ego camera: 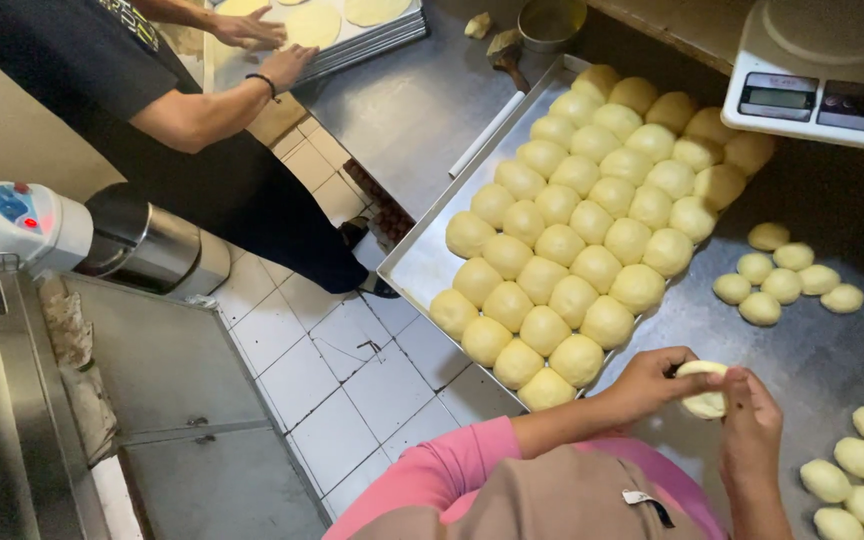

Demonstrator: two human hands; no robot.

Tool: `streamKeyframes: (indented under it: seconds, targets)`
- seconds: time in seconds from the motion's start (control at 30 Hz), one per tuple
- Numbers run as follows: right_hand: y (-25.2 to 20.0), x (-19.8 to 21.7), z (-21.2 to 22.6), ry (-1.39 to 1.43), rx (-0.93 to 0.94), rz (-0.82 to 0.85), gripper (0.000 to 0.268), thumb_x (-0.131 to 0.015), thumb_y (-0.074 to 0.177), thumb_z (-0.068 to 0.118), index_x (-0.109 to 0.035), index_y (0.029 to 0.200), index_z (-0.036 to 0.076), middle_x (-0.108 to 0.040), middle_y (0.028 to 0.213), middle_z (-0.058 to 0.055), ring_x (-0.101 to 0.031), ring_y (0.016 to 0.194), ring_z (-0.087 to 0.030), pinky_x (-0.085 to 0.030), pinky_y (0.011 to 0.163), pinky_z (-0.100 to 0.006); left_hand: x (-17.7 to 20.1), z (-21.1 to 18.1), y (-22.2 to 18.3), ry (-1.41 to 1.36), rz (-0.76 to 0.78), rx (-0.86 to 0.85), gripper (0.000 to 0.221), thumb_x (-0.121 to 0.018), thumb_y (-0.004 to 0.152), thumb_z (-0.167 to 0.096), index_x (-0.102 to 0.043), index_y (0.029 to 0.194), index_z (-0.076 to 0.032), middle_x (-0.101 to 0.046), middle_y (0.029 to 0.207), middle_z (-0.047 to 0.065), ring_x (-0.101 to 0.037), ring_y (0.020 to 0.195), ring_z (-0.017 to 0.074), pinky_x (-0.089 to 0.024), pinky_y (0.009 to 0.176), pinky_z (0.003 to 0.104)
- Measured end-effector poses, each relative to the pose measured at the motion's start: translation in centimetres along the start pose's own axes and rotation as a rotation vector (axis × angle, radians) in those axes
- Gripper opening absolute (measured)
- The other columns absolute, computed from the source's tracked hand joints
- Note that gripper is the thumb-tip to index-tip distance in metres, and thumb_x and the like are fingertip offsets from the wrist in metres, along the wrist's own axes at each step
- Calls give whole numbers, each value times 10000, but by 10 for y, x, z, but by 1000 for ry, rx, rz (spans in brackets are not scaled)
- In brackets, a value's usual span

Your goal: Filling dough balls with chocolate paste and arranging them onto a tray for baking.

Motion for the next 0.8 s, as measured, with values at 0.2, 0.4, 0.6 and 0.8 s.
streamKeyframes:
  seconds: [0.2, 0.4, 0.6, 0.8]
  targets:
    - [-2, 4, -2, -132, 86, -164, 312, -565, 1225, 260, -643, 1156, -35, -590, 979, -81, -487, 874, -144, -417, 793, -280, 1, 8, 1, -26, -27, -29, 353, -666, 1007, -406, -681, 971, -56, -570, 780, -34, -476, 712, 45, -392, 615, 196]
    - [-3, 8, 3, -240, 152, -215, 370, -541, 1275, 279, -662, 1190, -61, -627, 911, -147, -539, 777, -185, -442, 673, -319, -4, 19, 5, -132, -21, 20, 343, -698, 993, -310, -673, 1137, 0, -637, 912, 32, -549, 811, 67, -456, 709, 199]
    - [3, 8, -9, -68, 113, -151, 338, -482, 1249, 304, -604, 1230, -10, -596, 1063, -74, -509, 934, -128, -418, 850, -266, -3, 20, 6, -139, -24, 12, 336, -716, 985, -323, -711, 1115, -13, -650, 886, 4, -546, 792, 49, -436, 697, 178]
    - [4, -2, 6, -154, 122, -26, 366, -420, 1191, 327, -551, 1272, -5, -570, 1142, -137, -506, 994, -213, -409, 888, -350, 2, 8, -2, -171, -60, 99, 323, -681, 1030, -317, -720, 1112, -7, -677, 907, 21, -577, 798, 56, -474, 694, 197]
Point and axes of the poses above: each hand's wrist, its own y-axis towards the middle knuckle, its own x-axis out of the back of the hand, z = x × y, the point moved 4 cm from there along y, towards the middle knuckle
